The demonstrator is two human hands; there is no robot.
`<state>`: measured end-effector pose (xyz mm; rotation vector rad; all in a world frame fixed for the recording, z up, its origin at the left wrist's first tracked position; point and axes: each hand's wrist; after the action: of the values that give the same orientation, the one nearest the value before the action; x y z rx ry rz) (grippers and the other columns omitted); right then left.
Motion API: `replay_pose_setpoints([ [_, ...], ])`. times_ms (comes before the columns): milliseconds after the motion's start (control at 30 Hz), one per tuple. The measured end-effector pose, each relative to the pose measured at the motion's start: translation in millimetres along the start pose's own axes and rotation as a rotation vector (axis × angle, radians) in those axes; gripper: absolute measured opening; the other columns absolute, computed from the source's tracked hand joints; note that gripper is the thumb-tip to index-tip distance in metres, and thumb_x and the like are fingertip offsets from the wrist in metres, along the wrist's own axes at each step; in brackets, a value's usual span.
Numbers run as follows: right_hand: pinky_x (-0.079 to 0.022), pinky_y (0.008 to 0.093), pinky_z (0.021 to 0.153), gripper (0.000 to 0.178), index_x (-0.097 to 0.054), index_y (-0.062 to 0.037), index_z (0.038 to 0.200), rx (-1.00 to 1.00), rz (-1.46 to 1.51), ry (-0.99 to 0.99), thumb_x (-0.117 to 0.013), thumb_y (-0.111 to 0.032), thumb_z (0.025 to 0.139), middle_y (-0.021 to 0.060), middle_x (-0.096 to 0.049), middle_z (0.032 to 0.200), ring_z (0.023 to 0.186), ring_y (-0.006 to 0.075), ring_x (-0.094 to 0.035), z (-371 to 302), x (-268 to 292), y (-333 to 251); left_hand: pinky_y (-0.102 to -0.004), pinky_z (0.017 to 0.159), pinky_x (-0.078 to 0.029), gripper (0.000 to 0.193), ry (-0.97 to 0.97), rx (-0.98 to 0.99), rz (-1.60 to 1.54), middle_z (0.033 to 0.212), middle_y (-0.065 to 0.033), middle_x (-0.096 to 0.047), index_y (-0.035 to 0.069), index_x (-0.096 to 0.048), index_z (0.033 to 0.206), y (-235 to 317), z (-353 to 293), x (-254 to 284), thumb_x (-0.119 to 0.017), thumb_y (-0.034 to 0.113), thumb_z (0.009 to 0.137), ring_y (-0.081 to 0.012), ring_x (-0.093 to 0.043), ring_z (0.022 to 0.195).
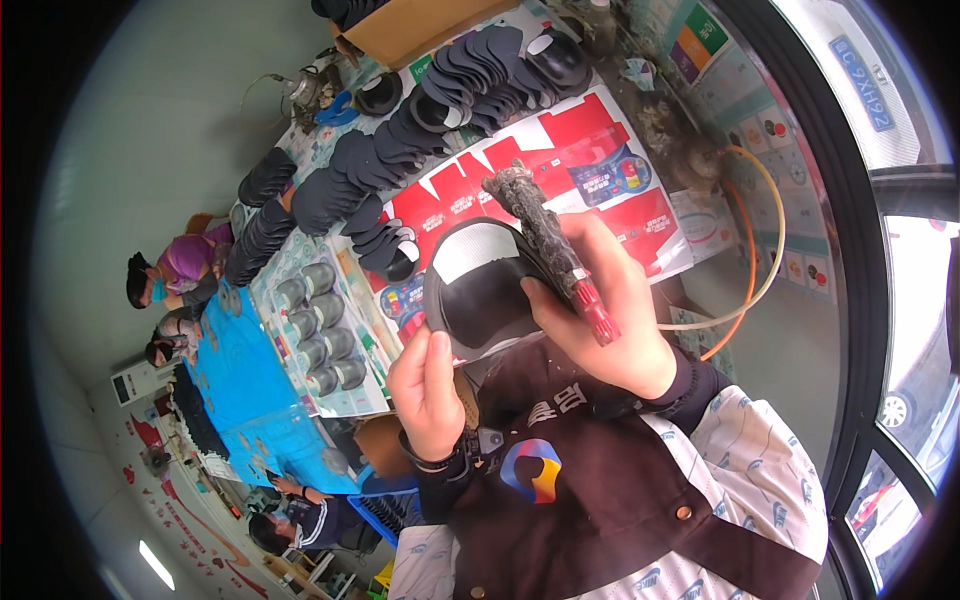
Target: Applying adhesive or finish to shoe component surfaces using a small brush-like tool.
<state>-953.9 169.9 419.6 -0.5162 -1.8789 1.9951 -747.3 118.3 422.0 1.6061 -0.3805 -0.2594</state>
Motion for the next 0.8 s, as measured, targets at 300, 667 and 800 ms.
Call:
replay_pose_setpoints([
  [300,-0.053,0.0282,0.075,0.045,-0.053,-0.0003,0.126,0.034,-0.046,-0.008,-0.072,0.001,0.085,0.0098,-0.067,0.090,0.081,0.0133,-0.067,1,-2,7,-0.0212,0.076,-0.045,0.028,-0.017,0.014,0.178,0.101,-0.0015,-0.064,-0.008,-0.061,0.128,3,1,-5,-0.055,0.003,0.104,-0.0058,-0.055,0.086],
  [667,-0.053,0.0290,0.071,0.046,-0.053,-0.0003,0.126,-0.003,-0.086,0.000,-0.072,-0.001,0.085,0.0090,-0.066,0.085,0.074,0.0145,-0.065,-1,-5,8,-0.0191,0.065,-0.041,0.032,-0.001,0.071,0.170,0.102,0.0003,-0.061,-0.009,-0.059,0.134,4,0,-13,-0.054,-0.001,0.103,-0.0019,-0.050,0.076],
  [800,-0.053,0.0295,0.070,0.045,-0.053,-0.0010,0.126,0.004,-0.095,0.009,-0.073,-0.002,0.085,0.0095,-0.066,0.084,0.073,0.0155,-0.065,1,-10,14,-0.0195,0.066,-0.041,0.029,-0.001,0.066,0.264,0.098,0.0004,-0.062,-0.009,-0.060,0.131,2,5,-14,-0.053,-0.002,0.103,-0.0021,-0.050,0.077],
])
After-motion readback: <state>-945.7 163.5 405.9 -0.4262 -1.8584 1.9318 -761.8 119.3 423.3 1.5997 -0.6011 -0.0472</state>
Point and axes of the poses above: each hand's wrist, its own z-axis towards the middle knuckle, its own x-axis out of the back of the hand, y = z × x
